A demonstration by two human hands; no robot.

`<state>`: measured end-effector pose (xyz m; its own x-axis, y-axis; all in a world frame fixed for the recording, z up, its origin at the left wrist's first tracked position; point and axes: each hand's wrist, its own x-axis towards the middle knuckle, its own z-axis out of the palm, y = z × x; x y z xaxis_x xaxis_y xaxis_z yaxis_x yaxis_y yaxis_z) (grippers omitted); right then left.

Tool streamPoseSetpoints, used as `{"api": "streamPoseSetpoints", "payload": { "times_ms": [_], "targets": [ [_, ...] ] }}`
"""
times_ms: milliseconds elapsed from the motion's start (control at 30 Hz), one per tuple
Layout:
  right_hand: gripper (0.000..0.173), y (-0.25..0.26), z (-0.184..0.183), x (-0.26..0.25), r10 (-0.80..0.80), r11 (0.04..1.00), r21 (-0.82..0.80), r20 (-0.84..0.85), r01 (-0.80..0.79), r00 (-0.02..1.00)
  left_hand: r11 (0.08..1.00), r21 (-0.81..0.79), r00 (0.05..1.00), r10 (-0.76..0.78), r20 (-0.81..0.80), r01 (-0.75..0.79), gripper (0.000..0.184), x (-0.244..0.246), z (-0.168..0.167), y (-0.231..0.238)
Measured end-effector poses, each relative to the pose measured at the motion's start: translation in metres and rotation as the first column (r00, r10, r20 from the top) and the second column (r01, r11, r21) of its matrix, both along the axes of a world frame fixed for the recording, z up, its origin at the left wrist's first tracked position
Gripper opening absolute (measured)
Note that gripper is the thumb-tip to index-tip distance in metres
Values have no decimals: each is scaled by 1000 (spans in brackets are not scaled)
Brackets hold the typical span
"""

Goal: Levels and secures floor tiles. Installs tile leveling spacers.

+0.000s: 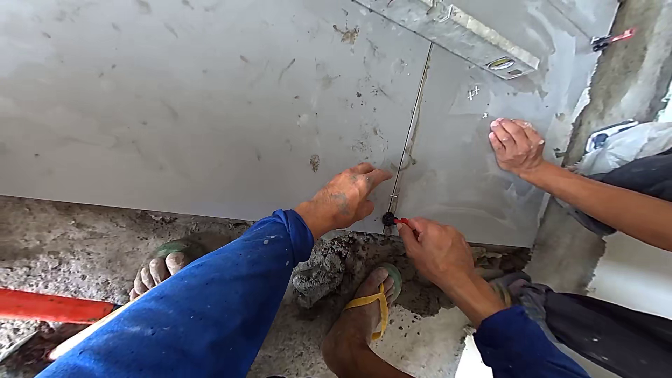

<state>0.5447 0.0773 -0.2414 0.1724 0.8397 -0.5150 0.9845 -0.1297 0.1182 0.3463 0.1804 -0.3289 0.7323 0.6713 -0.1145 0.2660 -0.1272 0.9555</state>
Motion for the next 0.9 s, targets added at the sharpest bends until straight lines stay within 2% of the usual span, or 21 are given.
{"api": "streamPoseSetpoints", "payload": {
  "times_ms": [100,233,533,633,733,833,900],
  "targets": [
    [18,-3,0,9,274,959,69,16,-275,962,1000,25,1000,5,14,-5,55,-1,-2,0],
    [14,3,3,21,445,890,109,9,-443,896,998,65,1000,4,-5,-3,53,-1,-4,-1],
    [15,-2,5,26,496,859,138,19,-494,868,969,207,983,-109,-146,138,35,16,1,-20],
    [13,-3,5,26,499,857,132,27,-498,866,924,327,968,-134,-213,200,28,35,2,-35],
    [9,-2,3,26,508,848,156,29,-506,861,881,428,966,-106,-234,201,25,55,-3,-49],
    [10,-3,1,27,509,845,179,19,-504,860,893,435,974,-11,-228,112,18,60,-7,-51],
    [11,-4,0,28,501,849,187,12,-495,865,922,383,982,18,-190,57,23,58,-7,-46]
  ]
}}
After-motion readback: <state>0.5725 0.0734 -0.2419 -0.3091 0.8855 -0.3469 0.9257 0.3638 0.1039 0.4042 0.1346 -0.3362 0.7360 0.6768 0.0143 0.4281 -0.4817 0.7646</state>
